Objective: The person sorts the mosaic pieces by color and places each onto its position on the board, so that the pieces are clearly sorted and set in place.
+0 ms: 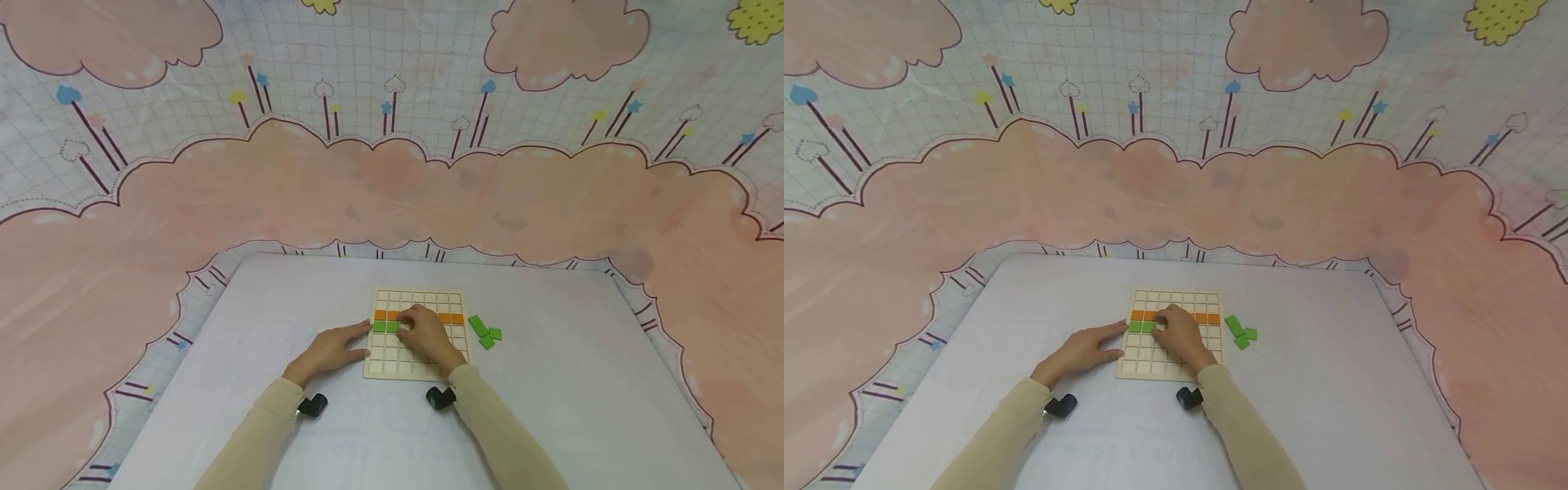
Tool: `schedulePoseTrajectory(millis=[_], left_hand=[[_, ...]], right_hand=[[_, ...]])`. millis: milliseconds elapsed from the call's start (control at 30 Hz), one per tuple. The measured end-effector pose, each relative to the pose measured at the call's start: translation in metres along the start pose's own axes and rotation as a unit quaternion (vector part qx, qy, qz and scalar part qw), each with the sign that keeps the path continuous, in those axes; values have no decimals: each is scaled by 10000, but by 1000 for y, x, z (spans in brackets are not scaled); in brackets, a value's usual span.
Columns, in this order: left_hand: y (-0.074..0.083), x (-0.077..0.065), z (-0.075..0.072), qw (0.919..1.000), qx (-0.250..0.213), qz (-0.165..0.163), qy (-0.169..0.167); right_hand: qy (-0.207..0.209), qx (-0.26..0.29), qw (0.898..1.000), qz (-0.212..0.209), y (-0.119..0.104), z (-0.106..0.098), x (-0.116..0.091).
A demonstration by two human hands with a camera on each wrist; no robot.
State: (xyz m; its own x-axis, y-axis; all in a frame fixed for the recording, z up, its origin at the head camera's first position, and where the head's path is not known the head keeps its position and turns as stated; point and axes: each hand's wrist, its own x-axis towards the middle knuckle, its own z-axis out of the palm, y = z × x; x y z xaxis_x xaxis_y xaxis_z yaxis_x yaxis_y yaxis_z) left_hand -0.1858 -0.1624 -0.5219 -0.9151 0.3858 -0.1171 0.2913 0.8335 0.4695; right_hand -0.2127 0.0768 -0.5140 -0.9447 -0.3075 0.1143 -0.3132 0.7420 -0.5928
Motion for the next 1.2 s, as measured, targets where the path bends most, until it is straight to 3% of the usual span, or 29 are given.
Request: schedulePoseTrajectory(millis=[400,900,1200], left_hand=[[1,-1,1,9999,-19,-97,26],[4,-2,0,9999,-2,-91,88],[5,-4,-1,10000,30,27,89]], right_hand=[[69,602,9982,24,-4,-15,-5],[468,1187,9918,-32,-6,-39,-20],[549,1048,9929,93,2,-51,-31]])
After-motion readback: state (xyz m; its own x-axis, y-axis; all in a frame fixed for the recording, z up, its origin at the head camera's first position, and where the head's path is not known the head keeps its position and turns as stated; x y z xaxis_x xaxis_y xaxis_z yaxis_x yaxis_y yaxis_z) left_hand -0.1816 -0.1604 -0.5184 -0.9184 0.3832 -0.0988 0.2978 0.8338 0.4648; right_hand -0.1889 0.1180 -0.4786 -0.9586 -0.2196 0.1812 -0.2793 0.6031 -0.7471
